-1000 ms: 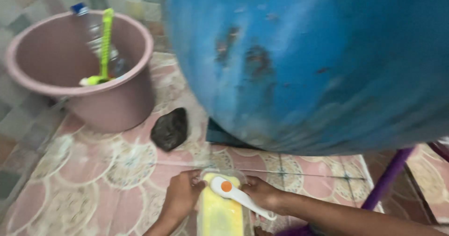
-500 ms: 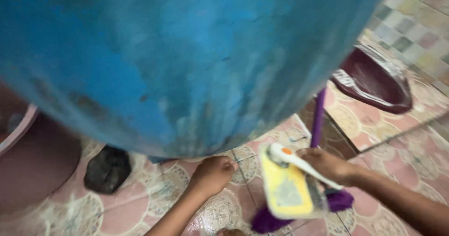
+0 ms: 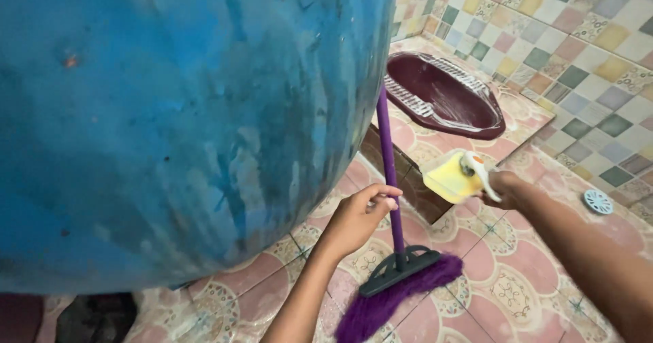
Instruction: Cleaning a squat toilet and a large water barrel in a bathroom using a brush, soap, and water hose.
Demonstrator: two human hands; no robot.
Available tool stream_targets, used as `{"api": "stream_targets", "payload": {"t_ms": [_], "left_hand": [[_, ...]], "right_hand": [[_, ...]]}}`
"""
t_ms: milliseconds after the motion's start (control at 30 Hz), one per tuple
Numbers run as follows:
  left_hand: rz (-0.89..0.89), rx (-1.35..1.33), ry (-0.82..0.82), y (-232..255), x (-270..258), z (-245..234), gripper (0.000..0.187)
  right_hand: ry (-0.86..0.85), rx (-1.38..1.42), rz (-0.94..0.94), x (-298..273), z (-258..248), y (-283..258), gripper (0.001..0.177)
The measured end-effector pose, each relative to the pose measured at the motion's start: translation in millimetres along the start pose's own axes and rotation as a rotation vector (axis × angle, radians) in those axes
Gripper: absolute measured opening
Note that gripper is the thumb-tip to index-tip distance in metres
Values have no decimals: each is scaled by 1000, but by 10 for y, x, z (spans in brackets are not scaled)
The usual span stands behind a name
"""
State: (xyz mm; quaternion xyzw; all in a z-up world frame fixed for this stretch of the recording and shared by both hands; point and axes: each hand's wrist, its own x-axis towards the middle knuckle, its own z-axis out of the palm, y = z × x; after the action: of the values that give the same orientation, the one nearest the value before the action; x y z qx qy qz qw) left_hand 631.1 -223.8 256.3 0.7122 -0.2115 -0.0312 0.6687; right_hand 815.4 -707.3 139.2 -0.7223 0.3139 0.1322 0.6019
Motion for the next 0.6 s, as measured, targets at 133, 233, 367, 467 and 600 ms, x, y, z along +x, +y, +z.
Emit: {"api": "stream_targets", "payload": {"t_ms": [133,233,367,467,600], "left_hand": [[-7,-56,-7,129,123,21,28],[69,-117,26,106,167,62,29],[-39,-150,-73,539,9,-18,30],[-74,-51,-161,1024,-83,-136,31],[163,41,-188,1536,-58,-251,37]], "right_hand": [[87,205,-17,461,163,-26,26],[230,140,-68,147,548,-227,24],[411,64,-138,-42,827,-505,23],[556,6,-176,-366,901,-691,22],[711,-87,-214,-808,915,-1181,23]]}}
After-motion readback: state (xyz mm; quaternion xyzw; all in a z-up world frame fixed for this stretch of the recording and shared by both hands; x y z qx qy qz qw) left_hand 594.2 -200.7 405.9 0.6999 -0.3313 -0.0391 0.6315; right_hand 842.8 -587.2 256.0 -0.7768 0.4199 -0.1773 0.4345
